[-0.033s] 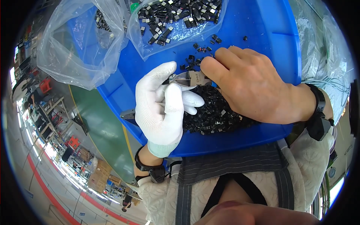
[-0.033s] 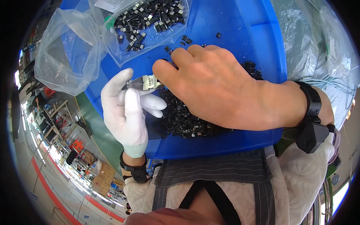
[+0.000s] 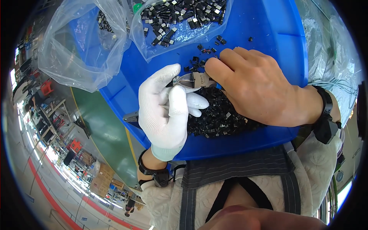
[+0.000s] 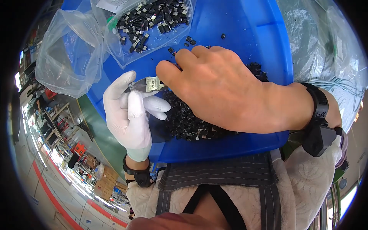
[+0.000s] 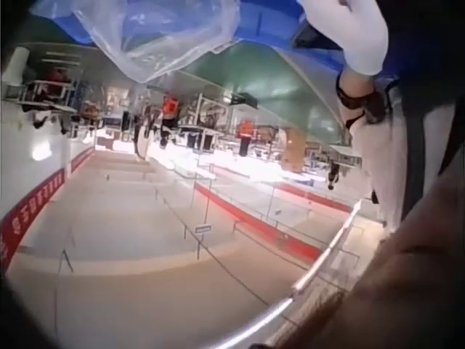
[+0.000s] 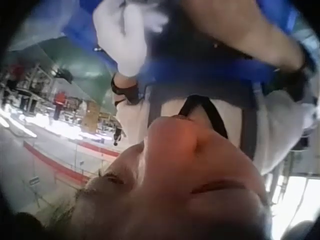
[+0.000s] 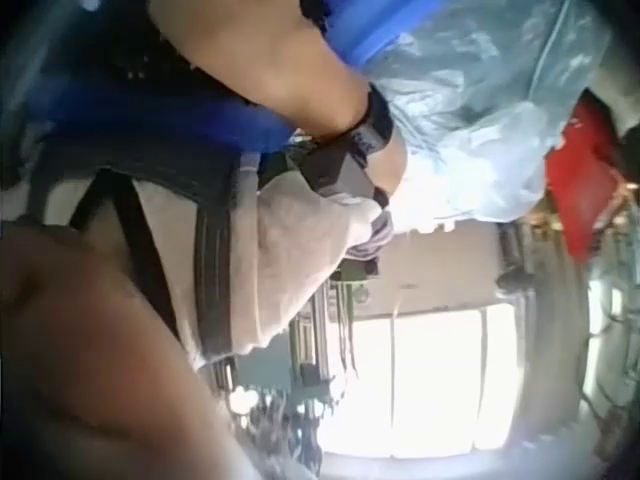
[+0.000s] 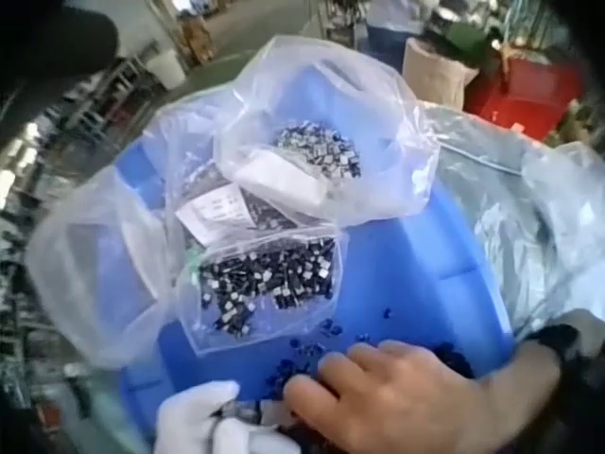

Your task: The person picks up small components from a blue tray, trims them using shears, and places them back. After repeating this, the person moves a bundle of cables to the side and continues trimming components.

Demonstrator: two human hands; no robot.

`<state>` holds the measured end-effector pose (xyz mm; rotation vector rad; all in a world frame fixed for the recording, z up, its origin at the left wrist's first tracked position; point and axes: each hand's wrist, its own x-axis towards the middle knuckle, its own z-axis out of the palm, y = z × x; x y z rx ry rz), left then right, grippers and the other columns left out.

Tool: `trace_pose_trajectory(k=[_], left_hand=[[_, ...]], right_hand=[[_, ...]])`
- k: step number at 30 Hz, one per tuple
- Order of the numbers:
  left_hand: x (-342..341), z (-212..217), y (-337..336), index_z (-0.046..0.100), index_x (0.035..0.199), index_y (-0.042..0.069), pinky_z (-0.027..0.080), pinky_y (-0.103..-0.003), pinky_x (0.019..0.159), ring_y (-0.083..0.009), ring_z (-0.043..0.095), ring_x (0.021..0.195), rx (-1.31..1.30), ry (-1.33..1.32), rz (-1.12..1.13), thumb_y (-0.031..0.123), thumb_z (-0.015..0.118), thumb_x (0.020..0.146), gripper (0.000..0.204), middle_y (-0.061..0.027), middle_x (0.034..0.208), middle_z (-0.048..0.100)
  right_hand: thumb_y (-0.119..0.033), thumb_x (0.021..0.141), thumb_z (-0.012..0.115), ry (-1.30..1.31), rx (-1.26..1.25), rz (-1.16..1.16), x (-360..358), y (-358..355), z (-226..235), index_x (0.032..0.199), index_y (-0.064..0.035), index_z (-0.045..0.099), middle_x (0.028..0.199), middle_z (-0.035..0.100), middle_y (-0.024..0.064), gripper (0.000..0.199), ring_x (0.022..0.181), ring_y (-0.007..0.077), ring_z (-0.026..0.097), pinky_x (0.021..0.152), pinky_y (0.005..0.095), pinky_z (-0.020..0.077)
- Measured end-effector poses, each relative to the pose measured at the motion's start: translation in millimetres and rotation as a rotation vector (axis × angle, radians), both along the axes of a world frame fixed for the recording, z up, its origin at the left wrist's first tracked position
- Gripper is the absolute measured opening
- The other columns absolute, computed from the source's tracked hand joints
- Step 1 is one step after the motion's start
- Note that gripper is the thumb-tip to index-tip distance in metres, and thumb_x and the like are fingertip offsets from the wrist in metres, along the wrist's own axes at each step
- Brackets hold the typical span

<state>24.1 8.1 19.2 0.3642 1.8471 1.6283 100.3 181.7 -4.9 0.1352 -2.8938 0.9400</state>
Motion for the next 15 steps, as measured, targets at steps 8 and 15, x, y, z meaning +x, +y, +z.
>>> trace_pose_trajectory(k=[8,15], left_hand=[[4.7,-7.0,-3.0,0.041,0.125,-0.006,0.054,-0.025,0.061,-0.0199,0.067,0.074,-0.060,0.241,-0.015,0.001,0.046,0.093,0.033,-0.0202,0.100,0.062],[4.4,-21.5,-6.1,0.048,0.121,-0.008,0.056,-0.029,0.067,-0.0227,0.068,0.081,-0.188,0.668,-0.018,-0.002,0.052,0.090,0.032,-0.0216,0.105,0.064]], right_hand=[[-0.001,0.071,0.063,-0.038,0.002,0.004,-0.5,-1.8,0.1,0.091,-0.0027,0.050,0.075,0.050,0.0098,0.025,0.070,0.0267,0.056,0.058,0.0368,0.0468],[-0.004,0.072,0.063,-0.070,0.046,-0.021,-1.6,-6.7,2.3,0.091,-0.0026,0.050,0.074,0.051,0.0099,0.024,0.069,0.0258,0.057,0.059,0.0363,0.0477]])
